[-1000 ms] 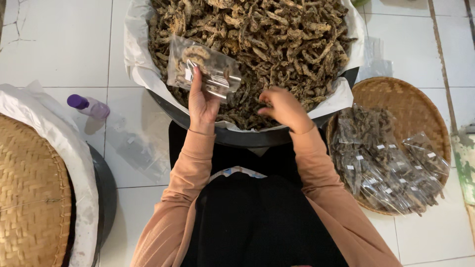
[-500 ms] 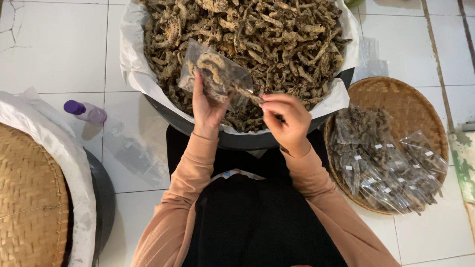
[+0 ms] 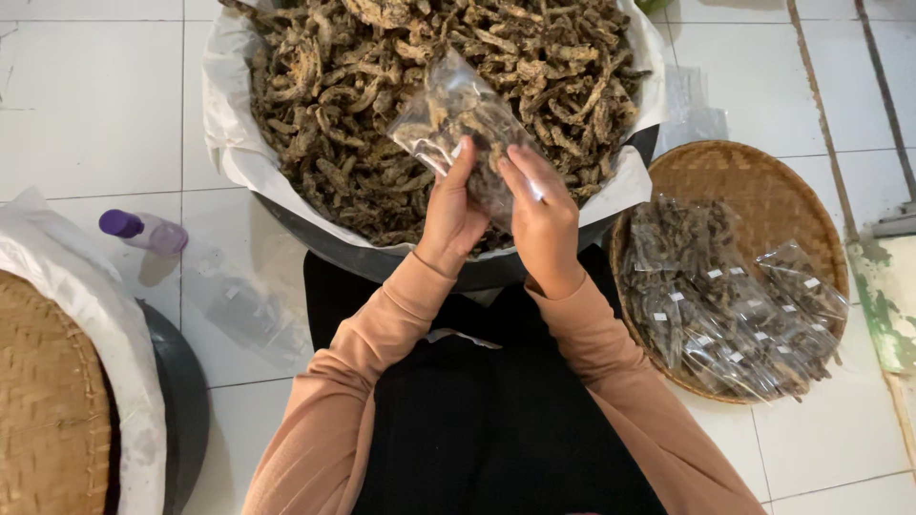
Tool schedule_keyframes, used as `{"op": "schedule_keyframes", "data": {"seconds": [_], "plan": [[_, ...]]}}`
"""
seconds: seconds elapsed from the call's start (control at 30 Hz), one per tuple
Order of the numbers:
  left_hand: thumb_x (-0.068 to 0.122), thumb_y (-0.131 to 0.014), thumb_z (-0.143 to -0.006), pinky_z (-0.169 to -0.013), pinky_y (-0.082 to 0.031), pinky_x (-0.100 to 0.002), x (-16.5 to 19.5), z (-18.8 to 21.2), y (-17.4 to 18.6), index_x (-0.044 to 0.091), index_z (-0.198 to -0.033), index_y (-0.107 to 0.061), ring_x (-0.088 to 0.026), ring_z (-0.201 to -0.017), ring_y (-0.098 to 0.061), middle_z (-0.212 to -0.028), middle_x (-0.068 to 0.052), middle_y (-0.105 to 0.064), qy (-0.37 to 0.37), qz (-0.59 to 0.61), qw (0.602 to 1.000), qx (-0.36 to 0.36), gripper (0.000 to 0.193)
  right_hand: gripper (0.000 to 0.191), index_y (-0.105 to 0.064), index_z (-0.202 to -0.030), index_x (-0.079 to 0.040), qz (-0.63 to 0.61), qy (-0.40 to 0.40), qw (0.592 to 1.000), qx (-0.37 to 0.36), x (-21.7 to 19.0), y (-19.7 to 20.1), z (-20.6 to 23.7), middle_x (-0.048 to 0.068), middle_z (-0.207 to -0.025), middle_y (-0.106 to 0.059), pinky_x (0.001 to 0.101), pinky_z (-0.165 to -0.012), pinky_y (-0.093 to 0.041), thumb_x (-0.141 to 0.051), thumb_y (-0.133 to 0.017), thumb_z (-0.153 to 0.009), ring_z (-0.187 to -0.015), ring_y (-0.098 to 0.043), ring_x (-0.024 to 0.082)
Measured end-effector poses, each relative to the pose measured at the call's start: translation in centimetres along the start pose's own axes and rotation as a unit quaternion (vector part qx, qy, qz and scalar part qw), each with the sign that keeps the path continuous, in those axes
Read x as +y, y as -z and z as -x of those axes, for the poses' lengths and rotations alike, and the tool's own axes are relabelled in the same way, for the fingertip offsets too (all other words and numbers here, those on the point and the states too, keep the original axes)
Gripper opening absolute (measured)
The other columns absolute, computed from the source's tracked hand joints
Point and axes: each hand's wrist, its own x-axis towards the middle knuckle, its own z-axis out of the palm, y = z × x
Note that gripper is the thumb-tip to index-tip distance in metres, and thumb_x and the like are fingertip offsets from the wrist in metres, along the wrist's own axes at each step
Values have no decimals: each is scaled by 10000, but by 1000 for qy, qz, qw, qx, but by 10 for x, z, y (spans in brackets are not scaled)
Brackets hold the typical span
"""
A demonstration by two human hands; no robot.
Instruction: The person sits on the floor beside a large basin of dried roots and fills small clear plastic bags with handfuls of the roots. They press the contents down, seal each bag, and place the finished bags on a round bamboo tray next to the basin.
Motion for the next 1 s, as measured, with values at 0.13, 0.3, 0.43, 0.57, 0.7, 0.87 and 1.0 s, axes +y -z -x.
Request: {"op": "schedule_keyframes", "data": {"seconds": [0.13, 0.3, 0.43, 0.57, 0.7, 0.87, 1.0], "plan": [[261, -673, -1071, -894, -593, -399, -30, -14, -11, 112, -1271, -637, -218, -1078, -676, -1187, -68, -700, 60, -16, 997, -47, 252, 598, -466, -1562, -7, -130, -29, 986, -99, 32, 36, 4, 203, -1640, -438, 481, -1275, -380, 68, -618, -988, -1553, -412, 405], [254, -706, -1021, -971, -577, -455, -77, -13, -44, 103, -1417, -537, -242, -1204, -635, -1335, -71, -631, 172, -78, 978, -89, 456, 690, -408, -1593, -28, -141, -109, 980, -90, 70, 67, 33, 223, -1683, -369, 457, -1318, -297, -163, -713, -988, -1606, -329, 393], [341, -687, -903, -1001, -489, -553, -90, 11, -60, 176, -1535, -309, -276, -1335, -510, -1468, -87, -502, 298, -242, 922, -52, 754, 704, -426, -1598, -18, -38, -169, 985, -16, 122, 89, 77, 221, -1693, -362, 472, -1326, -312, -245, -754, -1017, -1607, -349, 395], [169, -700, -1070, -1260, -444, -459, -44, 30, -35, 33, -1573, -386, -297, -1382, -515, -1529, -173, -513, -177, -392, 891, -141, 608, 735, -422, -1592, 40, 105, -238, 965, 7, 209, 116, 123, 268, -1662, -372, 521, -1285, -289, -245, -775, -1014, -1550, -366, 456], [15, -601, -1123, -967, -539, -316, 82, 46, 35, 64, -1474, -441, -215, -1170, -582, -1356, -110, -541, -534, -438, 720, 61, 388, 745, -452, -1527, 69, 123, -323, 938, -37, 270, 100, 155, 317, -1588, -408, 508, -1230, -317, -207, -797, -927, -1474, -392, 485], [-44, -552, -1134, -1126, -535, -414, 210, 105, 145, 16, -1491, -446, -270, -1299, -610, -1397, -141, -550, -568, -549, 506, 347, 377, 721, -484, -1438, 108, 106, -366, 923, -46, 279, 54, 167, 398, -1463, -449, 513, -1113, -342, -176, -805, -859, -1347, -408, 539], [221, -895, -778, -1220, -303, -498, 194, 167, 199, -7, -1557, -343, -447, -1464, -338, -1570, -279, -385, -107, -844, 383, 360, 982, 648, -523, -1510, 66, 168, -384, 902, -101, 263, 40, 179, 374, -1418, -510, 534, -1158, -383, -88, -692, -904, -1343, -454, 546]]}}
